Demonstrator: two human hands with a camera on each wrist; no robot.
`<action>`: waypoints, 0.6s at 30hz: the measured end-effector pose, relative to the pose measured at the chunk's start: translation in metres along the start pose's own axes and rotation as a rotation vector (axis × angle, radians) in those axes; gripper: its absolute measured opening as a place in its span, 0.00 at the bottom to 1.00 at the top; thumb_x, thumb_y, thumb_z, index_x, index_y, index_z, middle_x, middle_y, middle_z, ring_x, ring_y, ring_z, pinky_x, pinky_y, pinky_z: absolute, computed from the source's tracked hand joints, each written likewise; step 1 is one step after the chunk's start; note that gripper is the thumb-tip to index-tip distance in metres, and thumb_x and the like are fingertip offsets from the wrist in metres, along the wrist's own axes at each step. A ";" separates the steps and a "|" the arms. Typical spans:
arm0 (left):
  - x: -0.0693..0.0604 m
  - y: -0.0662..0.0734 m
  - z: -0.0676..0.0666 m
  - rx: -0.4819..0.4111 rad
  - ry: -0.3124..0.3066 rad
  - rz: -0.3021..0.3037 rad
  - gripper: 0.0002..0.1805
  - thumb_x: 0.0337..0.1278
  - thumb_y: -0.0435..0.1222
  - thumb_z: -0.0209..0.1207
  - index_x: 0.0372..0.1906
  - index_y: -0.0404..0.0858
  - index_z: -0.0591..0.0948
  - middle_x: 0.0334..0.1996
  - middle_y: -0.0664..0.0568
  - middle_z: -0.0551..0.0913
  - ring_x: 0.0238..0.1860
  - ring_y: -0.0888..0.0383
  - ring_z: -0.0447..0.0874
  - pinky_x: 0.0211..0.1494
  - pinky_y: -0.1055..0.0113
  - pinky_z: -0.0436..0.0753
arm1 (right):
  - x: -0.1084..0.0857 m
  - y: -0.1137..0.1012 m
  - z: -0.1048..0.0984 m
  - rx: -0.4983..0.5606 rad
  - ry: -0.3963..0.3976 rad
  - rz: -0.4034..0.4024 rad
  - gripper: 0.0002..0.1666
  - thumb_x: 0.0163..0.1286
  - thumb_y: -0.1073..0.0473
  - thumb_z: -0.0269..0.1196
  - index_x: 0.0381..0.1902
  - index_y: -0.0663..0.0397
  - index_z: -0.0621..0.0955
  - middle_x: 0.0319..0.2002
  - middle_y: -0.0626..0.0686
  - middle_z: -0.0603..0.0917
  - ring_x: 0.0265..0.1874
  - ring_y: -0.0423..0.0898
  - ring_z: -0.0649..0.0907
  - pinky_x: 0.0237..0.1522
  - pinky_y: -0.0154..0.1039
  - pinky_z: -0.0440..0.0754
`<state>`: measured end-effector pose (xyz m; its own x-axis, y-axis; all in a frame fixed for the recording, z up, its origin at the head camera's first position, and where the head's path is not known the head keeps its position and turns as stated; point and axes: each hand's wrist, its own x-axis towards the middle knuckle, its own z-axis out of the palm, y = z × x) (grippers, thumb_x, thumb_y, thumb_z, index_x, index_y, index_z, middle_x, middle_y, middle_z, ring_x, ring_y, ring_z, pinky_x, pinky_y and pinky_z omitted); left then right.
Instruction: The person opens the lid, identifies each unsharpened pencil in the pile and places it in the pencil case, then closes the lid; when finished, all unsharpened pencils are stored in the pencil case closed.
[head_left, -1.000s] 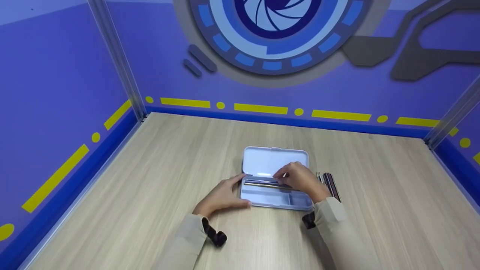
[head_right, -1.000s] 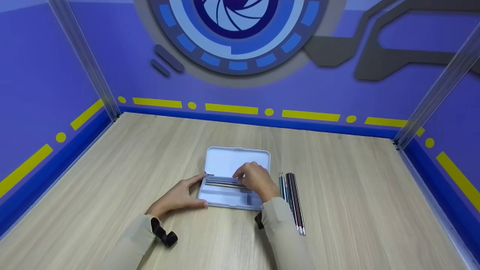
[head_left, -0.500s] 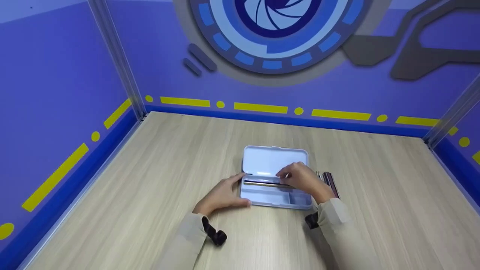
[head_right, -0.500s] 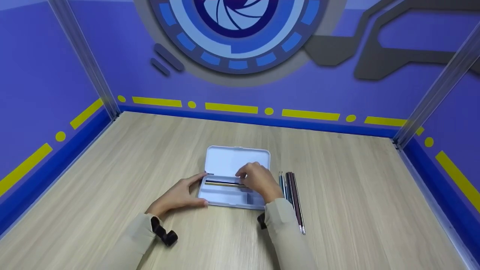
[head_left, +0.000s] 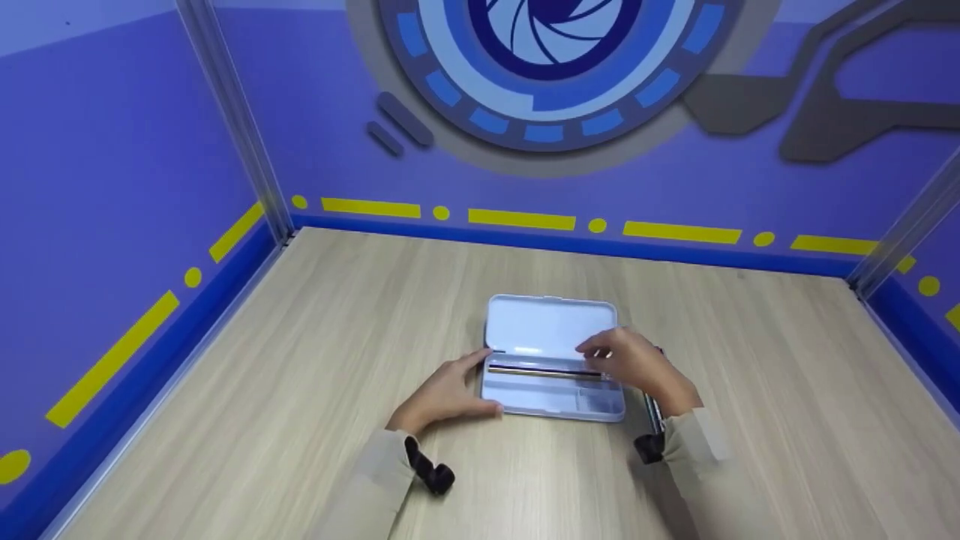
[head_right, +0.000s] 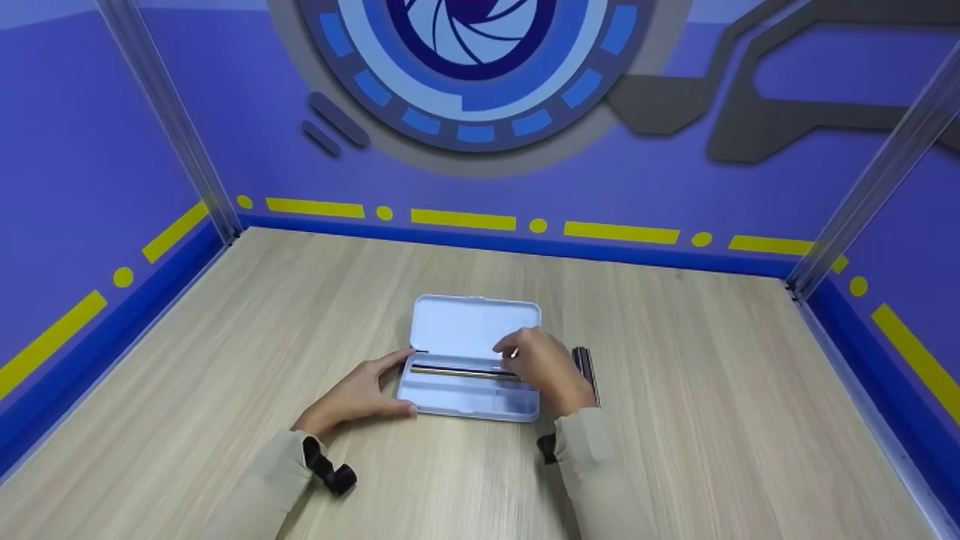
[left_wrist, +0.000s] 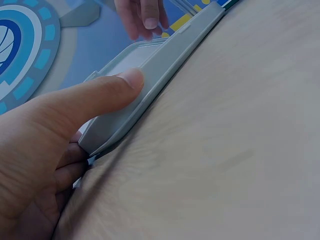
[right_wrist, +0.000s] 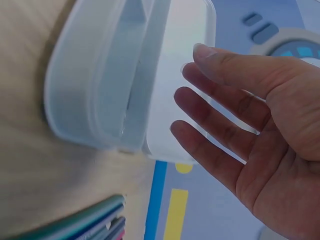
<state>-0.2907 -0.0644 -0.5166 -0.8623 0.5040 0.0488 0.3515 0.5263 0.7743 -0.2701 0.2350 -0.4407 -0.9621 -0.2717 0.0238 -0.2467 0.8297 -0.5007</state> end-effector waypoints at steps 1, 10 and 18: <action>0.000 0.000 0.000 0.001 -0.001 0.001 0.55 0.33 0.53 0.75 0.72 0.44 0.64 0.70 0.47 0.67 0.71 0.49 0.62 0.73 0.53 0.63 | -0.002 0.002 -0.001 -0.006 0.009 0.001 0.15 0.61 0.69 0.65 0.46 0.57 0.86 0.41 0.54 0.88 0.38 0.46 0.84 0.46 0.46 0.85; 0.001 -0.002 0.002 -0.007 0.002 0.017 0.56 0.32 0.53 0.76 0.72 0.43 0.64 0.69 0.46 0.67 0.71 0.51 0.63 0.73 0.54 0.64 | -0.022 0.025 -0.011 0.034 0.088 -0.019 0.15 0.61 0.70 0.64 0.46 0.64 0.85 0.40 0.58 0.87 0.38 0.50 0.85 0.40 0.45 0.86; 0.002 -0.003 0.001 -0.003 -0.001 0.023 0.56 0.33 0.53 0.75 0.72 0.42 0.64 0.69 0.45 0.68 0.70 0.51 0.64 0.72 0.54 0.65 | -0.041 0.046 -0.017 0.062 0.168 -0.026 0.18 0.60 0.68 0.65 0.50 0.68 0.82 0.44 0.63 0.86 0.40 0.53 0.85 0.43 0.49 0.85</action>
<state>-0.2932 -0.0642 -0.5192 -0.8536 0.5168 0.0663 0.3703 0.5123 0.7748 -0.2436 0.2927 -0.4498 -0.9626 -0.2029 0.1793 -0.2691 0.7905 -0.5501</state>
